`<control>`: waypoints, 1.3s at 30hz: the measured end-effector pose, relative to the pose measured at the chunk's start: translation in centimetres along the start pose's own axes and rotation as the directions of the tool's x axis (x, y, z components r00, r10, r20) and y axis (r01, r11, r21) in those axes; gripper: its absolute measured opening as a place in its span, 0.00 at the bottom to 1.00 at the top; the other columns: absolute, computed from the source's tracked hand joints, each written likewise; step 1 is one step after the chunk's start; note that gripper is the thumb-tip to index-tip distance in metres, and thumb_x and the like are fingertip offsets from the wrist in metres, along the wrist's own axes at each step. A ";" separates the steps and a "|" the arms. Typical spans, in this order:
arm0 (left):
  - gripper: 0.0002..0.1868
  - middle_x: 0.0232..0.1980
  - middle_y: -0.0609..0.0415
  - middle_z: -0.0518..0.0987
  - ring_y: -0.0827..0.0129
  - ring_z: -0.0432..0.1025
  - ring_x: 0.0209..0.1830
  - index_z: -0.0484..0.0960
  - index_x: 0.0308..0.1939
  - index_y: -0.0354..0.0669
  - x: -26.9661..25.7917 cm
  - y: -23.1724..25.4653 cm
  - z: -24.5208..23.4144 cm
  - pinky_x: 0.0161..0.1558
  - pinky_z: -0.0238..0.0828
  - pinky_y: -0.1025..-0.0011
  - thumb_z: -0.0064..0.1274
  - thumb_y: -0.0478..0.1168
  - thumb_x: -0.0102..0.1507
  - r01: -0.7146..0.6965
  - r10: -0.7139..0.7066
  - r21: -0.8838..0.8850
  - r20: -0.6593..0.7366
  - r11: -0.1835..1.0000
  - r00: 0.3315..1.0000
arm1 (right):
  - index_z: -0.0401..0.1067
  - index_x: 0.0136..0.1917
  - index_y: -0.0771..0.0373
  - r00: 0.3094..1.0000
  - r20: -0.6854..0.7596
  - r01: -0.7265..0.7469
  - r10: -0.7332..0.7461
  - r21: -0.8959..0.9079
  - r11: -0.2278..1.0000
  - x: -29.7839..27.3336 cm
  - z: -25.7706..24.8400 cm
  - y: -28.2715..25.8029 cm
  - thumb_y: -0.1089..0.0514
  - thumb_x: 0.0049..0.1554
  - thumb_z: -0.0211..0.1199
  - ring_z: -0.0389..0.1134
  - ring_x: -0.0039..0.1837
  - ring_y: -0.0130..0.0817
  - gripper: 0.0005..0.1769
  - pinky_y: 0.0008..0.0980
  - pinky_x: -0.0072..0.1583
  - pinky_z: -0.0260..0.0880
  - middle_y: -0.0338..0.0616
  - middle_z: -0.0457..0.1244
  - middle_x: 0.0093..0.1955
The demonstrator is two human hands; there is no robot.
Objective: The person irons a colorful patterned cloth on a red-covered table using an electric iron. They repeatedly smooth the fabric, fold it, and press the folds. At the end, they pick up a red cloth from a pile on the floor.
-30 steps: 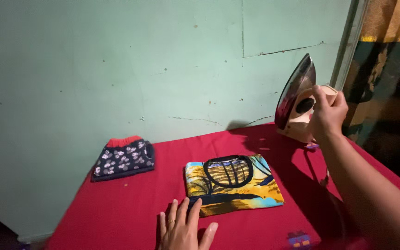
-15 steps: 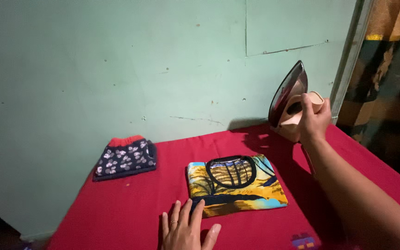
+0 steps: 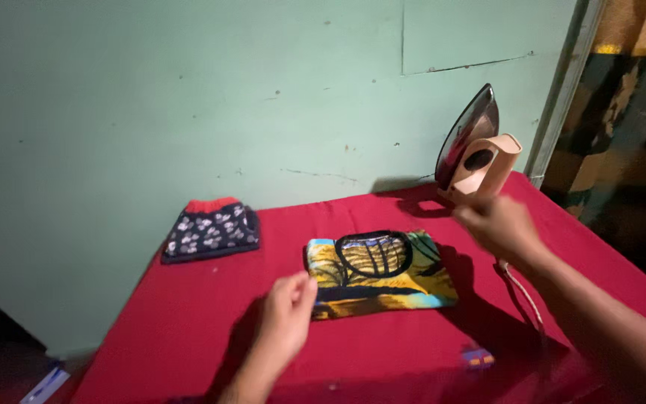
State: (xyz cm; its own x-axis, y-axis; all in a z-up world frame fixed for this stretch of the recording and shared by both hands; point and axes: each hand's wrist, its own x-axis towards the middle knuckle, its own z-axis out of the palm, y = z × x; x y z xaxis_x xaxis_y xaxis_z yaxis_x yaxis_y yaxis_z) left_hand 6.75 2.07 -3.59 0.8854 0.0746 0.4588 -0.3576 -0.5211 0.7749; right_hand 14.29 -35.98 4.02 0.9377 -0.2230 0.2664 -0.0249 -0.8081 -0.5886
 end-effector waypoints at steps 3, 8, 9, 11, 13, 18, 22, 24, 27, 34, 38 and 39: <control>0.22 0.37 0.49 0.85 0.65 0.78 0.35 0.85 0.44 0.34 3.6 -0.2 0.1 0.35 0.74 0.67 0.53 0.53 0.64 0.312 -0.296 -0.070 0.171 0.948 0.940 | 0.82 0.51 0.61 0.985 0.166 0.019 0.049 -0.386 0.922 -2.8 1.6 -2.6 0.31 0.60 0.57 0.75 0.51 0.51 0.32 0.50 0.55 0.75 0.56 0.73 0.48; 0.26 0.30 0.45 0.82 0.61 0.73 0.24 0.86 0.37 0.26 6.8 -1.9 3.0 0.23 0.64 0.63 0.59 0.53 0.62 0.477 -0.449 -0.069 0.239 0.876 0.861 | 0.82 0.50 0.61 0.967 0.242 0.025 0.078 -0.396 0.918 -3.3 3.8 -2.9 0.27 0.57 0.58 0.76 0.53 0.54 0.35 0.49 0.56 0.76 0.59 0.72 0.49; 0.23 0.31 0.46 0.83 0.62 0.75 0.26 0.85 0.38 0.27 7.2 -2.3 3.7 0.24 0.67 0.63 0.61 0.50 0.60 0.482 -0.450 -0.111 0.229 0.869 0.863 | 0.82 0.50 0.62 0.960 0.267 0.008 0.089 -0.345 0.939 -3.2 4.3 -2.7 0.30 0.57 0.58 0.78 0.51 0.53 0.34 0.48 0.55 0.78 0.58 0.74 0.48; 0.18 0.33 0.49 0.85 0.64 0.79 0.29 0.85 0.38 0.31 8.0 -2.9 4.5 0.28 0.74 0.61 0.65 0.44 0.55 0.484 -0.447 -0.195 0.206 0.853 0.871 | 0.82 0.52 0.61 0.957 0.277 -0.006 0.088 -0.285 0.959 -3.0 5.4 -2.4 0.32 0.56 0.61 0.79 0.50 0.52 0.31 0.47 0.55 0.79 0.58 0.75 0.47; 0.16 0.35 0.51 0.84 0.64 0.79 0.32 0.85 0.39 0.34 8.5 -3.1 4.4 0.31 0.73 0.59 0.66 0.42 0.54 0.513 -0.462 -0.167 0.266 0.842 0.846 | 0.82 0.54 0.58 0.967 0.243 -0.002 0.070 -0.270 0.963 -2.7 6.5 -1.8 0.33 0.54 0.63 0.77 0.52 0.51 0.29 0.47 0.57 0.76 0.56 0.74 0.49; 0.19 0.37 0.48 0.86 0.63 0.81 0.36 0.87 0.40 0.29 8.7 -2.4 5.3 0.41 0.77 0.63 0.70 0.37 0.49 0.297 -0.280 -0.065 0.195 0.953 0.940 | 0.81 0.57 0.60 0.976 0.218 -0.002 0.006 -0.022 1.000 0.0 8.9 0.3 0.45 0.49 0.70 0.77 0.48 0.45 0.25 0.43 0.54 0.76 0.55 0.75 0.47; 0.35 0.47 0.50 0.81 0.65 0.77 0.46 0.73 0.58 0.39 8.2 -1.2 5.7 0.47 0.76 0.65 0.68 0.28 0.47 0.292 -0.257 -0.248 0.165 0.924 0.952 | 0.73 0.65 0.63 0.982 0.189 -0.050 0.001 0.255 0.966 -0.6 8.5 -0.2 0.57 0.50 0.71 0.72 0.41 0.46 0.30 0.45 0.42 0.73 0.59 0.71 0.43; 0.45 0.51 0.52 0.78 0.66 0.75 0.50 0.67 0.66 0.46 7.7 -1.0 5.1 0.50 0.75 0.66 0.67 0.25 0.46 0.281 -0.253 -0.262 0.135 0.923 0.958 | 0.64 0.71 0.56 0.965 0.255 -0.145 0.057 0.345 0.927 -1.7 7.4 -1.5 0.62 0.51 0.71 0.70 0.38 0.45 0.36 0.44 0.37 0.69 0.60 0.69 0.43; 0.39 0.52 0.50 0.80 0.66 0.75 0.50 0.72 0.67 0.43 7.4 -1.6 4.0 0.50 0.73 0.67 0.63 0.27 0.51 0.245 -0.177 -0.318 0.226 0.916 0.958 | 0.62 0.73 0.48 0.938 0.335 -0.239 0.091 0.431 0.870 -3.1 6.0 -3.7 0.66 0.53 0.67 0.67 0.38 0.41 0.37 0.39 0.35 0.66 0.57 0.68 0.48; 0.30 0.50 0.48 0.84 0.66 0.77 0.48 0.78 0.64 0.32 8.1 -4.9 -1.9 0.49 0.75 0.68 0.59 0.30 0.57 0.305 -0.158 -0.475 0.325 0.825 0.932 | 0.71 0.64 0.59 0.858 0.510 -0.349 -0.066 0.672 0.653 -4.9 6.7 -9.0 0.68 0.56 0.56 0.71 0.43 0.32 0.22 0.32 0.37 0.73 0.45 0.67 0.50; 0.31 0.55 0.50 0.83 0.69 0.76 0.53 0.76 0.67 0.36 7.3 -6.4 -8.6 0.54 0.73 0.70 0.58 0.32 0.57 0.319 -0.216 -0.415 0.276 0.852 0.937 | 0.71 0.63 0.60 0.823 0.546 -0.340 -0.156 0.694 0.634 -6.3 9.1 -13.7 0.72 0.55 0.57 0.70 0.40 0.33 0.23 0.31 0.37 0.72 0.46 0.67 0.48; 0.32 0.56 0.50 0.83 0.68 0.75 0.54 0.75 0.67 0.36 7.0 -6.8 -10.3 0.54 0.72 0.70 0.58 0.31 0.57 0.333 -0.239 -0.400 0.268 0.854 0.933 | 0.71 0.63 0.58 0.814 0.559 -0.349 -0.162 0.691 0.632 -6.8 9.8 -14.9 0.71 0.56 0.58 0.69 0.39 0.33 0.23 0.31 0.36 0.70 0.47 0.66 0.46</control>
State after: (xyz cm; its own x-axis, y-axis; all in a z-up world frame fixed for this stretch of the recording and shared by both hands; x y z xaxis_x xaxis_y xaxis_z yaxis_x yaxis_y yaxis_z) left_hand 12.34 14.91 -1.10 0.9914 -0.0336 0.1265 -0.1288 -0.0798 0.9884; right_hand 11.70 -17.05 3.47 0.9605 0.2537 -0.1146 -0.1037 -0.0561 -0.9930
